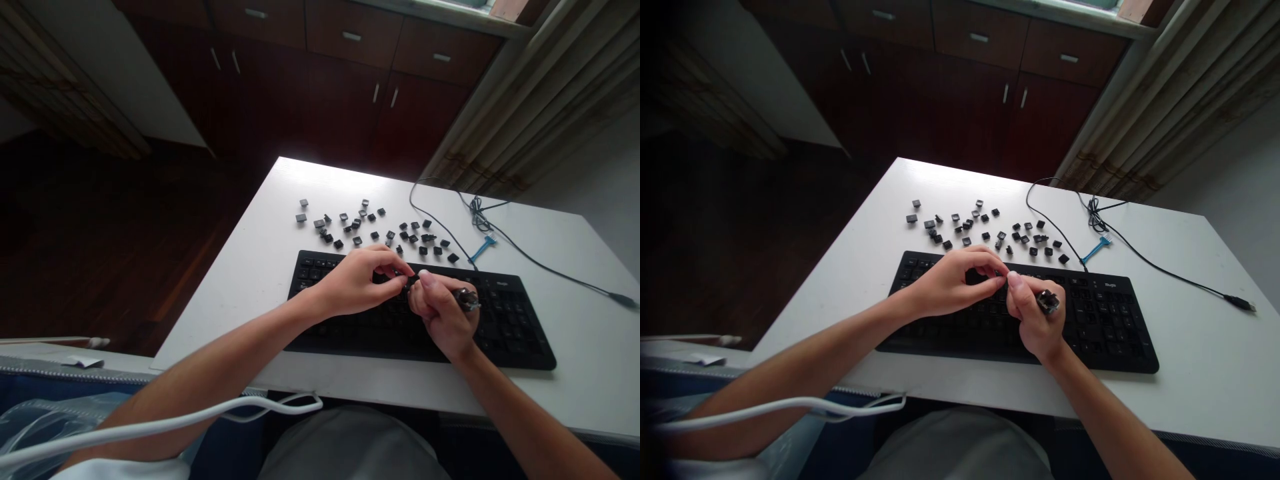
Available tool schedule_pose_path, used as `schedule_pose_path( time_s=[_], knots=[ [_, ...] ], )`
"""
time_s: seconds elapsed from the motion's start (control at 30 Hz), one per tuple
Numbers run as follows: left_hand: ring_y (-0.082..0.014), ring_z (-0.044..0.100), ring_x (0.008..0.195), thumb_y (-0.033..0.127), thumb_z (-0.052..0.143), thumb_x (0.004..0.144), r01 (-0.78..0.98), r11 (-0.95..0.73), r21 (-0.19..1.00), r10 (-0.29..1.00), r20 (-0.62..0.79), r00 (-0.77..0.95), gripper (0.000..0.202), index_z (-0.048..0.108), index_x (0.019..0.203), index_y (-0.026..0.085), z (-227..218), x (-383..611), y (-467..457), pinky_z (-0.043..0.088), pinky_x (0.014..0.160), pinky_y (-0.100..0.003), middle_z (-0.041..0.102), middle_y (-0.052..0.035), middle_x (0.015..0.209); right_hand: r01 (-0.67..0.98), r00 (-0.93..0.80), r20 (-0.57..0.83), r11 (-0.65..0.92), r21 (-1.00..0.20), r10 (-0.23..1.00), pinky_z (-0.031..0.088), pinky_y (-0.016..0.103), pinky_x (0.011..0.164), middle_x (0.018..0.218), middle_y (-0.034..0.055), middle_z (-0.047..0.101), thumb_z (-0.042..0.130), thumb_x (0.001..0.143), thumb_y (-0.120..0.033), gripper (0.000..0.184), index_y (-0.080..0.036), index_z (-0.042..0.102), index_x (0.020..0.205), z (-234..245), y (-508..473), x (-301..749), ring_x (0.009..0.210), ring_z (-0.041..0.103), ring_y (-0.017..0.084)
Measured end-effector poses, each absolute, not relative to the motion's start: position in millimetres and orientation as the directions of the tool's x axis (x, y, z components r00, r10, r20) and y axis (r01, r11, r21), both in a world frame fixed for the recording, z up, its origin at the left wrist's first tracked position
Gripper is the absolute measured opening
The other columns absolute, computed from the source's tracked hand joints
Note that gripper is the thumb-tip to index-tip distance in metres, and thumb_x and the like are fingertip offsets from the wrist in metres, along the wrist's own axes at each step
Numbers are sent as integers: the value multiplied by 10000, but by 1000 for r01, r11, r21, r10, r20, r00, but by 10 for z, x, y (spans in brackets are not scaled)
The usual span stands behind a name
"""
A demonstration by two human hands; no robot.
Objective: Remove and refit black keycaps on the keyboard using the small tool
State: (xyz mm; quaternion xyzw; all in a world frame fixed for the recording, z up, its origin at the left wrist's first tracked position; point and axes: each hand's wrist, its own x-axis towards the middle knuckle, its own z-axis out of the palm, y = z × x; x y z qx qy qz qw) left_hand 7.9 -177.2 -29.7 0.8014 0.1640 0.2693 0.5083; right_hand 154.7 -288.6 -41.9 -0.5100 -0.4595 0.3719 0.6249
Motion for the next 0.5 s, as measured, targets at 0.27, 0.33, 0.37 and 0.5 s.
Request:
schedule_pose_path(
  time_s=[0.27,0.33,0.37,0.5],
  knots=[
    [-136,671,903,235,623,926,-32,-327,945,560,221,798,201,725,1079,155,-278,76,-1754,559,865,-285,712,-71,1037,-199,387,168,260,-945,907,207,308,397,428,-50,244,499,967,-277,507,-217,292,507,-46,-2911,1719,373,240,98],
    [-137,677,921,249,618,936,-54,-280,959,571,211,794,224,710,1110,142,-233,52,-1719,572,844,-270,720,-76,1054,-201,434,164,273,-941,886,189,314,394,426,-49,243,506,959,-251,497,-215,310,503,13,-2931,1801,367,235,95],
    [-137,680,926,258,617,941,-65,-263,963,578,211,789,238,702,1126,136,-201,30,-1687,578,837,-266,722,-78,1062,-169,439,176,273,-947,881,193,318,400,430,-47,252,513,961,-250,498,-214,328,500,29,-2947,1842,371,247,96],
    [-144,690,927,316,640,940,-75,-267,961,684,244,688,310,672,1188,133,-59,-149,-1428,599,785,-258,717,-82,1091,217,376,247,174,-961,893,233,323,434,478,-29,356,592,960,-307,468,-213,431,531,45,-2993,2000,434,334,111]
  ],
)
